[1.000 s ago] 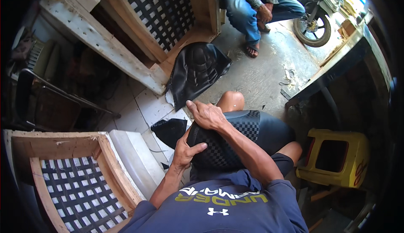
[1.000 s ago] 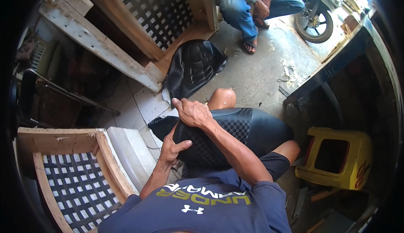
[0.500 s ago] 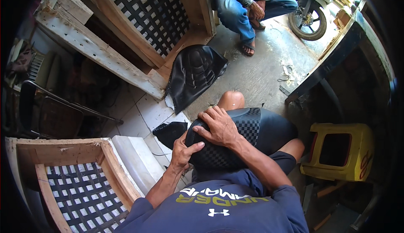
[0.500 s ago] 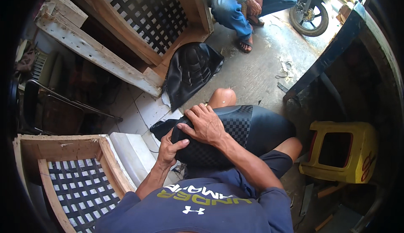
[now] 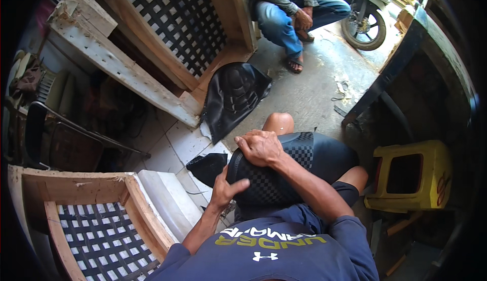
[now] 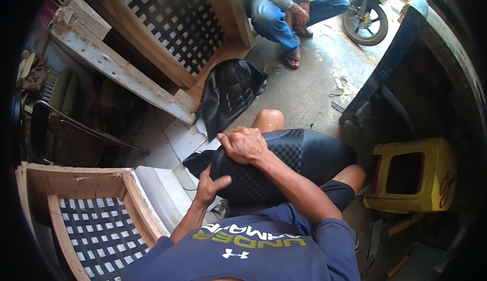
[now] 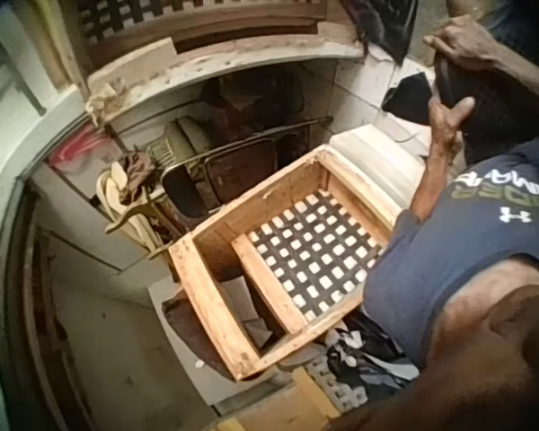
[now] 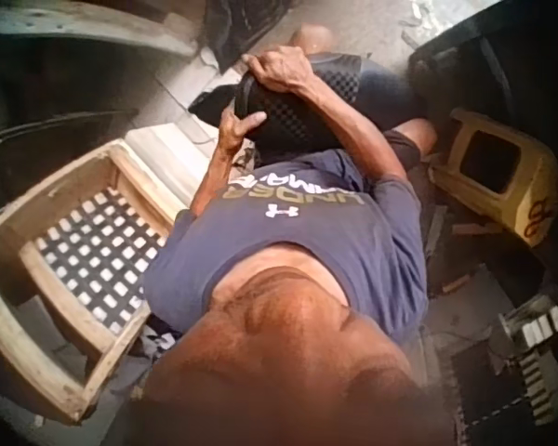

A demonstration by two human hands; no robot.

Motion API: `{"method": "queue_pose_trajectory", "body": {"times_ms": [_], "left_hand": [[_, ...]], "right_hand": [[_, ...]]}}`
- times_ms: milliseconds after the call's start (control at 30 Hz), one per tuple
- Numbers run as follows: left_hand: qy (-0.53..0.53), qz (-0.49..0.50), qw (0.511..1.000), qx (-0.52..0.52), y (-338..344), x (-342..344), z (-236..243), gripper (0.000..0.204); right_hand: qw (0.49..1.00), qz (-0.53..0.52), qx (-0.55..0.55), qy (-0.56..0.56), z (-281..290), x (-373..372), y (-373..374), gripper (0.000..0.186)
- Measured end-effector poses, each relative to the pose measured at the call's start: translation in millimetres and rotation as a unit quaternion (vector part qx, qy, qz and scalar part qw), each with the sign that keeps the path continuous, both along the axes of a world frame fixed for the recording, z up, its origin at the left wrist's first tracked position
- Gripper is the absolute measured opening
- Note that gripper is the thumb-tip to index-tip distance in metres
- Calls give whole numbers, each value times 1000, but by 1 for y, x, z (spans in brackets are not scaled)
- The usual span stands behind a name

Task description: The person staples new fabric onto a motorcycle seat frame using a pneumatic stapler, pulling the material tight and trimming excess pieces with scissors.

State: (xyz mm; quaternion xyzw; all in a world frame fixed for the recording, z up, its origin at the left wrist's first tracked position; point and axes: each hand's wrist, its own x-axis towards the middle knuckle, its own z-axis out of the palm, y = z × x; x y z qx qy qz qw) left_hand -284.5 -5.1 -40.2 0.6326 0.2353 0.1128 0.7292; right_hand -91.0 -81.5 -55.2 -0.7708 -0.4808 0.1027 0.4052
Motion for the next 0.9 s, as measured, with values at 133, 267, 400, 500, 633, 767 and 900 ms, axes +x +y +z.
{"method": "queue_pose_trajectory", "body": {"times_ms": [133, 267, 400, 500, 633, 767, 900], "left_hand": [[-16, -40, 996, -80, -12, -5, 4, 69], [-65, -82, 993, -47, -5, 17, 40, 66], [-45, -154, 987, 27, 9, 21, 150, 74], [-122, -222, 922, 293, 1, 29, 234, 69], [-208, -267, 744, 576, -55, 36, 253, 61], [-226, -292, 696, 616, -119, 50, 177, 68], [-187, -293, 641, 684, -163, 48, 83, 64]], "right_hand": [[997, -14, 51, -55, 15, -3, -8, 44], [987, -37, 116, -106, 75, 9, -23, 32], [944, -95, 265, -171, 164, 8, -48, 31], [903, -103, 344, -236, 215, 5, -78, 37], [855, -133, 474, -159, 204, -7, -133, 47], [696, -161, 660, 234, 120, -21, -156, 60], [600, -225, 622, 450, 34, -25, -194, 66]]}}
